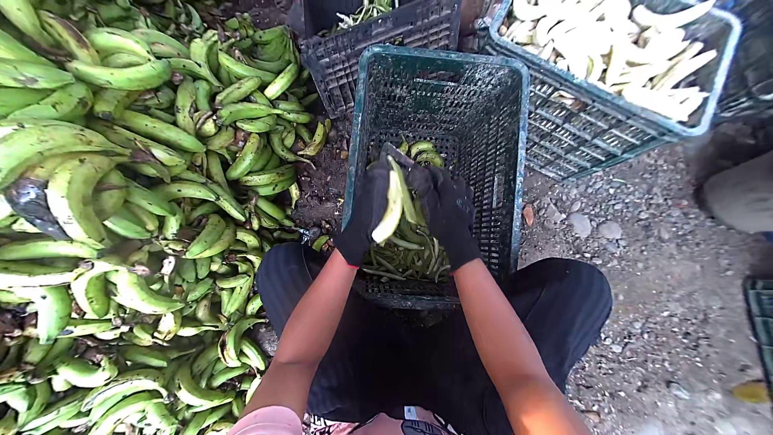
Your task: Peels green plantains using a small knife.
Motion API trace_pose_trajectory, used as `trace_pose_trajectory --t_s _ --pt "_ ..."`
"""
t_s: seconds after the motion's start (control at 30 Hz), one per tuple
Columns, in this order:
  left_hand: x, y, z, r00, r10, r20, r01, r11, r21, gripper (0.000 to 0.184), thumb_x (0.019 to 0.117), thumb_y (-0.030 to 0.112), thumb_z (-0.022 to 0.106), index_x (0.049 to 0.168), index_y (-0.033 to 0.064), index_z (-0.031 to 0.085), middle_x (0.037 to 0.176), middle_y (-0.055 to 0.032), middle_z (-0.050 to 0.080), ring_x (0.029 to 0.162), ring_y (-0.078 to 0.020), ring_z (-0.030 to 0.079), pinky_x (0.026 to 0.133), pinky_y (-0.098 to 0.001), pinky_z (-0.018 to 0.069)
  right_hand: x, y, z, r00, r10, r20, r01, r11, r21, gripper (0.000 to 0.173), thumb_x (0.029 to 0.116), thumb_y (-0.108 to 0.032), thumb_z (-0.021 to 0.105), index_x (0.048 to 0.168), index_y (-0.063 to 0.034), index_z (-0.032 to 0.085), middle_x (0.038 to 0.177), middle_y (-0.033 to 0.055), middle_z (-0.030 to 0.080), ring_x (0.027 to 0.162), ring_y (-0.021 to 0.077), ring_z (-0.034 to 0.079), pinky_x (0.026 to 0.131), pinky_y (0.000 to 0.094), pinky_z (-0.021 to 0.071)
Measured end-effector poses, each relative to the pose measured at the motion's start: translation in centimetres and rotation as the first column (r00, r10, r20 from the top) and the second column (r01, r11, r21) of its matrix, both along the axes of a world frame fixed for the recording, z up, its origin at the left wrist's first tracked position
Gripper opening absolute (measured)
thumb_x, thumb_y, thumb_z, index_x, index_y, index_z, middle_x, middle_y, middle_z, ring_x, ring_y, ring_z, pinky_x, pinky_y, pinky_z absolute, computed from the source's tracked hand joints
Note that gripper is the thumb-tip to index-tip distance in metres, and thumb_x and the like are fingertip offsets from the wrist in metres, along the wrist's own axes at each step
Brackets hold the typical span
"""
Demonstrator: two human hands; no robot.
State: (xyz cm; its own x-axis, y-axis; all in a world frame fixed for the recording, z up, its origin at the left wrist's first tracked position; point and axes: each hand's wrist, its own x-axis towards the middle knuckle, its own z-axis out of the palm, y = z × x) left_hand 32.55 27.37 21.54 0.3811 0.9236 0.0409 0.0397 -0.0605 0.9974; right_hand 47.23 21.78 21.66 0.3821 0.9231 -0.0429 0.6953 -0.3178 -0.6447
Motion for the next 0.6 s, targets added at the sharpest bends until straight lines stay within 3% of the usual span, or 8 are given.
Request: trace_pose_trajectory --t_s 0.1,0.17,0.2,0.27,0.33,0.37,0.47,0.6 --pt "0.5 -0.8 0.4 1.0 -0.004 0.031 0.004 1.0 -0.013 0.052 0.1097 0.036 0.022 0.132 0.0009 0.054 0.097 -0.0079 0.066 0.082 -0.0138 0.065 0.075 -0.0347 0.0584 1.8 1.2 0.2 0.993 0.007 -0.119 -0.001 0.999 0.05 0.06 0.1044 -0.059 0.034 0.141 -0.0202 0.062 0.131 0.0153 0.066 0.126 0.0352 0.058 0.102 0.064 0.0431" --pt "0.8 -0.1 0.4 0.945 0.278 0.17 -0.29 0.955 0.054 0.056 0.1094 0.035 0.019 0.138 -0.0014 0.051 0.102 -0.0076 0.068 0.085 -0.0114 0.066 0.078 -0.0322 0.0584 1.1 -0.1 0.2 0.994 0.028 -0.103 -0.021 0.997 0.075 0.064 0.1026 -0.064 0.031 0.144 -0.0234 0.059 0.132 0.0163 0.064 0.125 0.0371 0.058 0.099 0.0662 0.0442" --pt "0.7 0.1 0.5 0.875 0.417 0.248 -0.44 0.897 0.045 0.057 0.1101 0.032 0.015 0.145 -0.0029 0.045 0.118 -0.0106 0.065 0.1 -0.0109 0.064 0.093 -0.0309 0.0542 0.2 -1.2 -0.1 0.997 0.041 -0.065 -0.035 0.995 0.094 0.064 0.1023 -0.065 0.031 0.145 -0.0243 0.058 0.13 0.019 0.064 0.122 0.0409 0.058 0.095 0.0686 0.0454" --pt "1.0 1.2 0.3 0.649 0.64 0.411 -0.675 0.734 -0.076 0.052 0.1114 0.031 0.01 0.142 0.0018 0.039 0.113 -0.008 0.061 0.095 -0.0101 0.064 0.087 -0.0302 0.0566 -2.1 -3.2 -1.1 0.998 0.065 -0.003 -0.064 0.987 0.151 0.061 0.1028 -0.06 0.035 0.146 -0.0217 0.056 0.128 0.0263 0.059 0.117 0.049 0.056 0.087 0.0716 0.0451" --pt "0.6 1.7 -0.2 0.537 0.711 0.453 -0.739 0.656 -0.154 0.052 0.1121 0.031 0.009 0.147 0.0038 0.037 0.116 -0.0086 0.058 0.096 -0.0124 0.062 0.087 -0.0324 0.0553 -3.8 -3.9 -1.9 0.998 0.045 0.033 -0.05 0.983 0.176 0.069 0.0985 -0.068 0.034 0.143 -0.0223 0.06 0.13 0.027 0.059 0.118 0.0499 0.055 0.088 0.0708 0.0436" --pt "0.4 1.9 -0.4 0.522 0.689 0.503 -0.721 0.672 -0.172 0.052 0.1119 0.034 0.009 0.145 0.0055 0.037 0.111 -0.0066 0.059 0.092 -0.0119 0.063 0.084 -0.0323 0.0562 -4.1 -4.0 -2.0 0.999 0.043 0.029 -0.047 0.986 0.161 0.07 0.0978 -0.07 0.033 0.143 -0.0237 0.06 0.13 0.0261 0.058 0.119 0.0493 0.055 0.088 0.0702 0.0432" --pt "-0.5 2.1 -0.7 0.592 0.453 0.667 -0.474 0.865 -0.166 0.053 0.1104 0.043 0.008 0.144 0.0116 0.034 0.095 -0.002 0.065 0.079 -0.0119 0.067 0.074 -0.0316 0.0599 -3.9 -3.9 -1.6 0.997 0.079 -0.025 -0.075 0.989 0.125 0.067 0.0991 -0.065 0.036 0.142 -0.0193 0.061 0.13 0.0274 0.059 0.12 0.0506 0.053 0.089 0.0719 0.0415" --pt "-0.4 2.2 0.4 0.695 0.283 0.661 -0.193 0.959 -0.208 0.059 0.1096 0.044 0.003 0.141 0.0095 0.038 0.082 -0.0019 0.067 0.069 -0.0113 0.067 0.064 -0.0265 0.0597 -3.5 -3.6 -1.5 0.998 0.063 0.017 -0.065 0.982 0.18 0.065 0.0994 -0.064 0.038 0.141 -0.0198 0.062 0.126 0.0252 0.062 0.116 0.048 0.057 0.088 0.0696 0.0421"
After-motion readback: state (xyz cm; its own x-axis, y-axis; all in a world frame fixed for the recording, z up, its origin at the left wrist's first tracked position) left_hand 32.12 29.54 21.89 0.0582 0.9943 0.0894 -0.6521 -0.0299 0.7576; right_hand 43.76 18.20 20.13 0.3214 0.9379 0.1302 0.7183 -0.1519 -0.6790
